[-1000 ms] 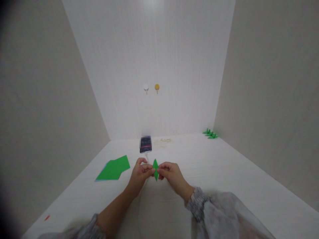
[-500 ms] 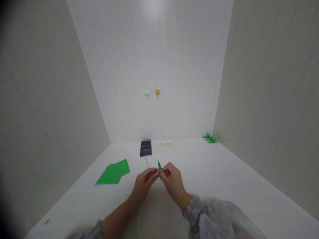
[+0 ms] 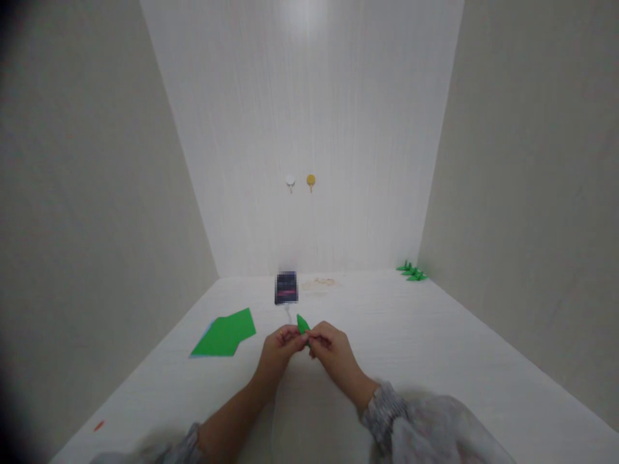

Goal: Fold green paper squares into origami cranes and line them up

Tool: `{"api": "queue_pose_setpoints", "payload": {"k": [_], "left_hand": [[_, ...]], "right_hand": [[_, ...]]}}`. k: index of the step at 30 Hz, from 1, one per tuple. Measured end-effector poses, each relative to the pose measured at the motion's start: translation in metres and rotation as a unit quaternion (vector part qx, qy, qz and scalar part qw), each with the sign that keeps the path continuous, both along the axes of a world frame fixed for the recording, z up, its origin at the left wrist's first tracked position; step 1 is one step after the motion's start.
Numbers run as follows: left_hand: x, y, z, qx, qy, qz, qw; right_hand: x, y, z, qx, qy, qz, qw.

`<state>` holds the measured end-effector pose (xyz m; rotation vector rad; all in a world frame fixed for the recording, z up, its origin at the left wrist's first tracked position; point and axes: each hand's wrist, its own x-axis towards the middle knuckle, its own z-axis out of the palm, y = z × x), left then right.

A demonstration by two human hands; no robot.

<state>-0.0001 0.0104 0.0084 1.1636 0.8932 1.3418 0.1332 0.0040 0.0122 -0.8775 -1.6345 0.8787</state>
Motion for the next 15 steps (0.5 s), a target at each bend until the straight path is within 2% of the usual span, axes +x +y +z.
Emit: {"api": "queue_pose_setpoints", "payload": {"k": [2,4,15], "left_hand": [[0.000,-0.001,0.000,0.003,0.008,-0.006,1.000],[-0.001,-0.002,-0.001,0.002,0.021,-0.017,1.000],[-0.002,-0.001,-0.006,0.036,0.044,-0.068,0.996]], "right_hand": [[0.000,0.001,-0.003,-0.068,0.044,0.006,0.997],[-0.001,0.003,-0.007,-0.098,0.071,0.002,0.993],[0.000,0.005,-0.012,-0.085,0.100,0.025,0.991]]}}
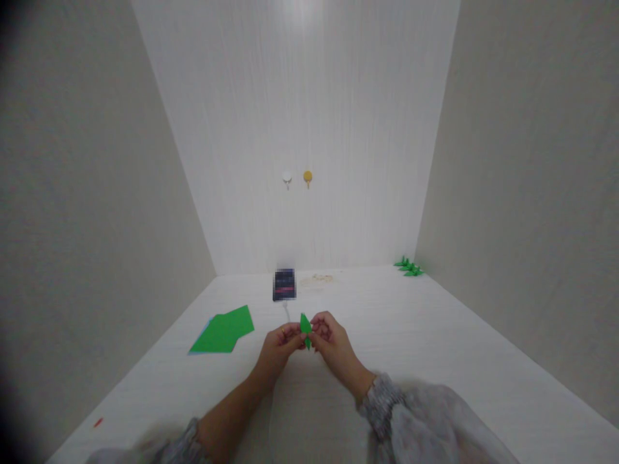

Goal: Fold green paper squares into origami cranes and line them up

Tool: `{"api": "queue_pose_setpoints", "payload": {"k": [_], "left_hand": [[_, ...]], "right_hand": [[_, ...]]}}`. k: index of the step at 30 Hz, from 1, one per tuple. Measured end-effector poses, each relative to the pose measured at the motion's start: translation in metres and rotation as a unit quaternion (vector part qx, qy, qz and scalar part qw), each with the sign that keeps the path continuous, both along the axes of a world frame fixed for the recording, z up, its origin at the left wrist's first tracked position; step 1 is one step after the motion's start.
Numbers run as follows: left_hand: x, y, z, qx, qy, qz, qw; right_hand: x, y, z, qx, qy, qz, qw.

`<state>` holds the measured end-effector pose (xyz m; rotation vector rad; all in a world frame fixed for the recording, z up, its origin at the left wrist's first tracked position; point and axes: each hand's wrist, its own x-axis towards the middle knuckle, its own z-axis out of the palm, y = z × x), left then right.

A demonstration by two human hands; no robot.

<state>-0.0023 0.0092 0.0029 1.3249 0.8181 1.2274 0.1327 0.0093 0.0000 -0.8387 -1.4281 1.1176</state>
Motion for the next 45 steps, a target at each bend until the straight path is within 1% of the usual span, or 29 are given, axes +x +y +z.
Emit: {"api": "queue_pose_setpoints", "payload": {"k": [6,17,23,29,33,39,45], "left_hand": [[-0.001,-0.001,0.000,0.012,-0.053,0.003,0.999],[-0.001,0.000,0.000,0.007,-0.057,-0.006,0.998],[-0.002,0.001,-0.001,0.007,-0.040,-0.003,0.999],[-0.002,0.002,-0.002,-0.025,-0.047,0.013,0.999],[-0.004,0.002,-0.004,-0.044,-0.046,0.016,0.998],[-0.006,0.002,-0.007,-0.050,-0.081,-0.006,0.995],[-0.008,0.001,-0.011,-0.077,-0.085,-0.026,0.993]], "right_hand": [[0.000,0.000,0.001,-0.005,-0.002,0.017,1.000],[-0.001,-0.001,0.003,-0.001,0.032,0.024,0.999],[0.000,0.001,-0.001,0.000,0.032,0.031,0.999],[0.002,0.001,-0.002,0.007,0.019,0.033,0.999],[0.004,0.001,0.000,-0.001,0.019,0.040,0.999],[0.006,-0.003,0.003,-0.012,0.041,0.063,0.997],[0.009,0.000,-0.003,-0.007,0.067,0.090,0.994]]}}
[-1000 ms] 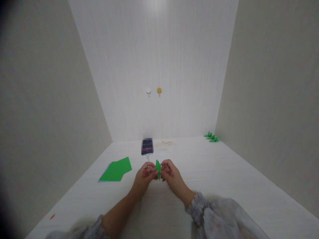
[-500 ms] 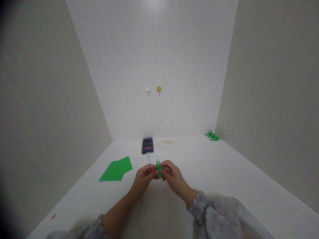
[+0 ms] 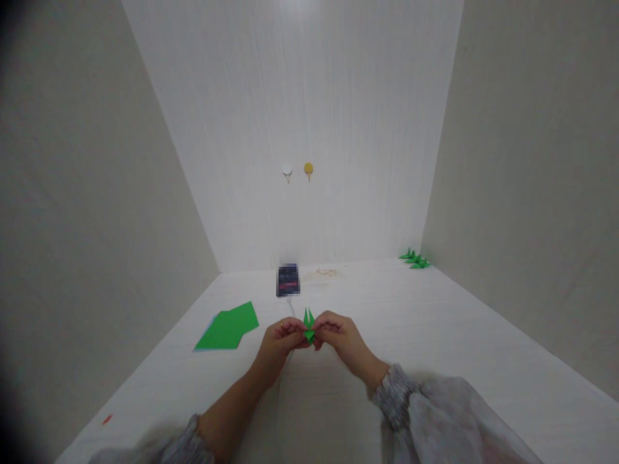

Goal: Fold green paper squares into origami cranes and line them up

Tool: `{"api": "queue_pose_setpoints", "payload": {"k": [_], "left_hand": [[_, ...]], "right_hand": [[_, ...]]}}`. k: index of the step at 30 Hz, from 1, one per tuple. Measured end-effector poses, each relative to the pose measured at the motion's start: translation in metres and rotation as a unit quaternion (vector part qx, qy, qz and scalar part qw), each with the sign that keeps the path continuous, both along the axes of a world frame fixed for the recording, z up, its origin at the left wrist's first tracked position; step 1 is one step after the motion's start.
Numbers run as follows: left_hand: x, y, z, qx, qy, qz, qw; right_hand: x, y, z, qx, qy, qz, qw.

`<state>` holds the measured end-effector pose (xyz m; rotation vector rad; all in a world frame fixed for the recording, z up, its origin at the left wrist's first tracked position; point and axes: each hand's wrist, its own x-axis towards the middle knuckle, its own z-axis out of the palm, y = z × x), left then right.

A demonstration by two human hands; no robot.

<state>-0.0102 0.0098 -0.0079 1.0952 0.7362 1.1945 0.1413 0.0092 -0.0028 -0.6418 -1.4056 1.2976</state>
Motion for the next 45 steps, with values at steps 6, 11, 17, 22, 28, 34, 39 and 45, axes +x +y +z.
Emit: {"api": "queue_pose_setpoints", "payload": {"k": [6,11,17,22,28,34,39,45], "left_hand": [[-0.0007,-0.0031,0.0035,0.002,0.000,0.007,1.000],[0.0021,-0.0031,0.0043,-0.002,0.044,0.029,0.999],[0.0035,-0.0005,0.0005,0.012,0.047,0.029,0.998],[0.0038,0.0011,-0.0008,0.040,0.019,0.016,0.999],[0.0038,0.0005,0.0004,0.067,0.032,0.031,0.997],[0.0035,0.0001,0.0017,0.073,0.048,0.026,0.996],[0.0058,0.0007,0.0012,0.063,0.013,0.027,0.998],[0.0068,0.0064,-0.0030,0.054,0.086,0.063,0.993]], "right_hand": [[0.0029,0.0016,-0.0007,0.048,-0.014,0.005,0.999],[0.0035,-0.0011,0.0016,0.046,-0.064,-0.026,0.997],[-0.0012,0.0008,-0.0009,-0.020,-0.034,-0.025,0.999],[-0.0004,0.0016,-0.0017,-0.032,-0.060,-0.030,0.997],[0.0009,0.0004,0.0006,0.001,-0.088,-0.049,0.995],[-0.0005,-0.0014,0.0022,0.029,-0.102,-0.073,0.992],[-0.0016,-0.0004,-0.0011,0.028,-0.102,-0.091,0.990],[0.0008,0.0023,-0.0029,0.046,-0.159,-0.161,0.973]]}}
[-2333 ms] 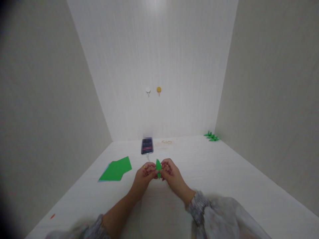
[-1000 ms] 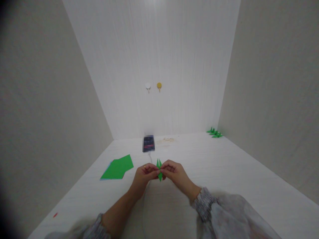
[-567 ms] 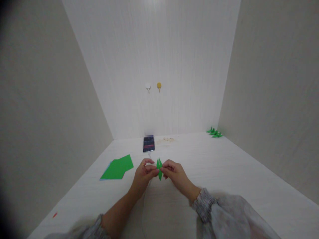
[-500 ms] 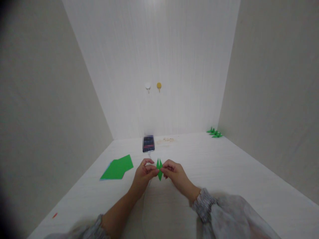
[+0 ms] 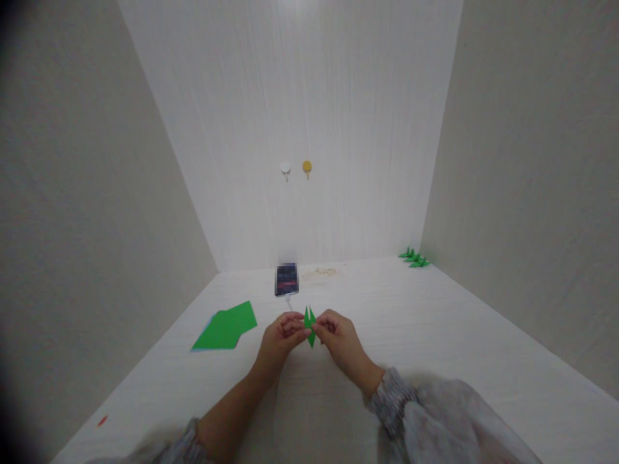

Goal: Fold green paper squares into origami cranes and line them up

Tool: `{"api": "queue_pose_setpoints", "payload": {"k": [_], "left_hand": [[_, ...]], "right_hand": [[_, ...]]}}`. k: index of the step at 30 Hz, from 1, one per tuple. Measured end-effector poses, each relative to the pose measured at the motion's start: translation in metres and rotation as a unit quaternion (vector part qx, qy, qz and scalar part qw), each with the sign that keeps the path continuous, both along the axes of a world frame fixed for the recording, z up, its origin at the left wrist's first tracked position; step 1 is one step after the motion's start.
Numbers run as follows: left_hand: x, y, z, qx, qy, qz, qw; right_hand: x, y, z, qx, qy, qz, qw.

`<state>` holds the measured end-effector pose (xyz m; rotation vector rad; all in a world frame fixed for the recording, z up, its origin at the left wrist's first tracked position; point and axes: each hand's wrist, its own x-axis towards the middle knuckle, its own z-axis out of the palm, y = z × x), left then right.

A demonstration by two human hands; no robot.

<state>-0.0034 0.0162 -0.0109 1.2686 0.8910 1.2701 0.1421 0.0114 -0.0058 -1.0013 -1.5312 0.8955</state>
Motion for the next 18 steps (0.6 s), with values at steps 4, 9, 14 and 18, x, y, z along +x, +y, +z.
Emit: {"api": "queue_pose_setpoints", "payload": {"k": [4,9,14,18], "left_hand": [[-0.0021,0.0023,-0.0023,0.000,0.040,0.015,0.999],[-0.0025,0.0016,-0.0014,0.016,0.034,0.022,0.999],[-0.0018,-0.0003,0.0003,0.012,0.000,0.005,1.000],[-0.0009,-0.0010,0.0005,-0.002,-0.028,-0.023,0.999]], "right_hand": [[0.0001,0.0008,-0.0006,-0.003,-0.008,0.011,1.000],[-0.0005,0.0032,-0.0054,0.009,-0.014,0.035,0.999],[-0.0005,0.0009,-0.0039,0.031,-0.049,0.037,0.998],[-0.0005,-0.0025,-0.0002,0.061,-0.079,0.023,0.995]]}}
